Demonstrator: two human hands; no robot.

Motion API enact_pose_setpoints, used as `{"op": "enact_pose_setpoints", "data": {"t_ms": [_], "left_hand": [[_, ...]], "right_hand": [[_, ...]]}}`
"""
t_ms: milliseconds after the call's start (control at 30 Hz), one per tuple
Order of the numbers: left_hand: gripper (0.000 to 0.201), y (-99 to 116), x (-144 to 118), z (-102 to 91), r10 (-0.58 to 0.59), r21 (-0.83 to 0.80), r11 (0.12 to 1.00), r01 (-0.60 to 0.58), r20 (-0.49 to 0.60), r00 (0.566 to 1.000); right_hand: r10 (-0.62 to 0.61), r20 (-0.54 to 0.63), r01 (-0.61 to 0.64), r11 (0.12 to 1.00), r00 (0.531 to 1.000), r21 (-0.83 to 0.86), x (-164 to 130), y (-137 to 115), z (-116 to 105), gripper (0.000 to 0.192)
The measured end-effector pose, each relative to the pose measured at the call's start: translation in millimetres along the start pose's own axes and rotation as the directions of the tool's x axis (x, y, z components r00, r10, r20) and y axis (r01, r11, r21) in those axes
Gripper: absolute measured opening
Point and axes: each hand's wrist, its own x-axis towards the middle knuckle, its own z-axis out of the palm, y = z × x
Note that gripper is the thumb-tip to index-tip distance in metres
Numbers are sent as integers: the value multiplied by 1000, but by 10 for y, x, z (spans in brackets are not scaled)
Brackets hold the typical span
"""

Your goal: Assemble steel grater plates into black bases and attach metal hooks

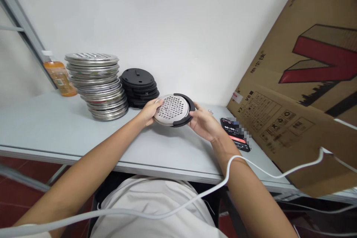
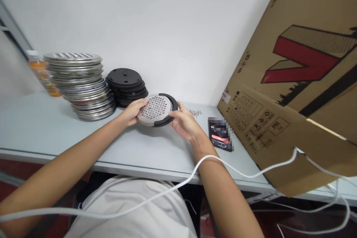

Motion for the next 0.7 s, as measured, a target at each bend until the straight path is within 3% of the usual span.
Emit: {"op": "enact_pose_setpoints", "data": {"t_ms": [100, 300, 467, 700], "left_hand": [[13, 28, -26, 10, 50, 54, 997, -52, 40, 998], [33, 67, -56, 18, 149, 143, 976, -163, 100, 984], [35, 47, -44, 2, 220, 181, 953, -243, 134, 966], [36, 92, -46, -13, 257, 203, 939, -277, 120, 959]], "right_hand": [[124, -61, -111, 976, 990, 186, 22, 6, 9, 40], [185, -181, -135, 957, 966, 258, 48, 42, 57, 22], [189, -286, -121, 963, 939, 241, 64, 90, 173, 27], [131, -252, -78, 975, 959, 207, 52, 157, 326, 45]]}}
